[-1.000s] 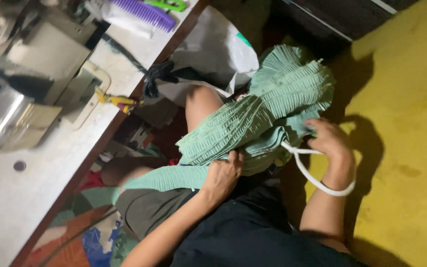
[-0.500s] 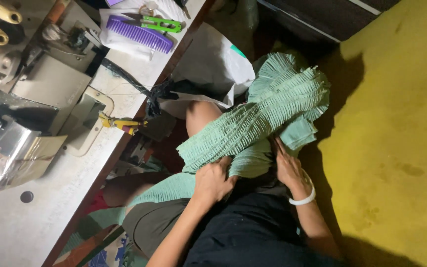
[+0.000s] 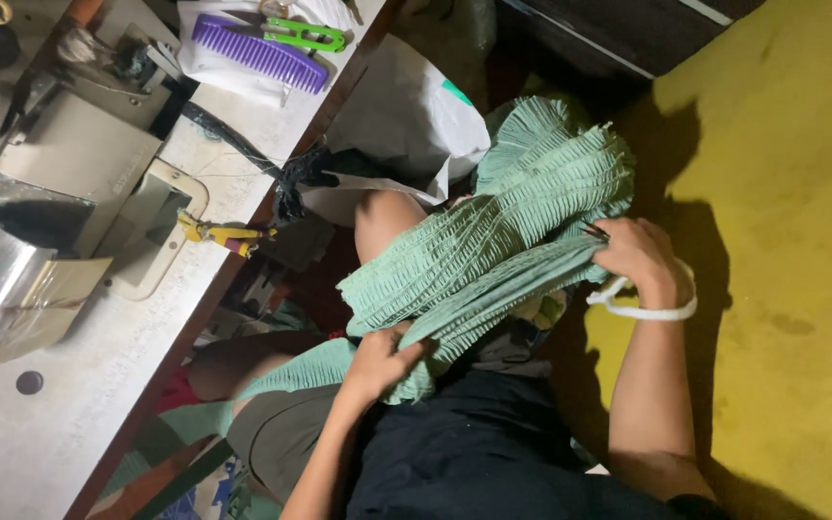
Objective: The person is separating and cutting pleated fabric strips from a bundle using scissors at a sewing workstation.
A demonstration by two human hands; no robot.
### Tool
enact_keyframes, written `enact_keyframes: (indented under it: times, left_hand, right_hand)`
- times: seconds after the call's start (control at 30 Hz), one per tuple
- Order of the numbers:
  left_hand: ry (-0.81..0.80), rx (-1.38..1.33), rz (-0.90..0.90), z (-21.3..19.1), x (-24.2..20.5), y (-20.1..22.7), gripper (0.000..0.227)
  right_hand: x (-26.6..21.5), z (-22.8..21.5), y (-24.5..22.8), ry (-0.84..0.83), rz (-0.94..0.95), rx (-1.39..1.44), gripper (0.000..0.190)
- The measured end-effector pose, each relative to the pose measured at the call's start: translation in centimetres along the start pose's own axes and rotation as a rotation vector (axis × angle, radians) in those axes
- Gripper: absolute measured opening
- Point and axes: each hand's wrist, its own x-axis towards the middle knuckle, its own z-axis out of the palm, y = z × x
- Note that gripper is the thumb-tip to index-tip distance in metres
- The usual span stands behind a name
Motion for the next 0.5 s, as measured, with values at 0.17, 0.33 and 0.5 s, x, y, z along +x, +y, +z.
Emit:
enact_keyframes:
  times: [0.17, 0.33, 0.5]
  left_hand:
    - [0.004, 0.059, -0.069, -0.1, 0.8, -1.6, 0.036]
    - [0.045, 0.341, -0.153, -0.5, -0.2, -0.4, 0.047]
    - [0.025, 0.574, -0.081, -0.1, -1.7, 0.8, 0.043]
  right_hand:
    - [5.1, 2.9, 1.0, -0.004, -0.034, -0.053, 0.042]
    - [4.6, 3.1, 0.9, 0.025, -0.072, 0.018, 0.039]
    - [-1.5, -3.0, 0.4, -0.038, 0.007, 0.209, 0.054]
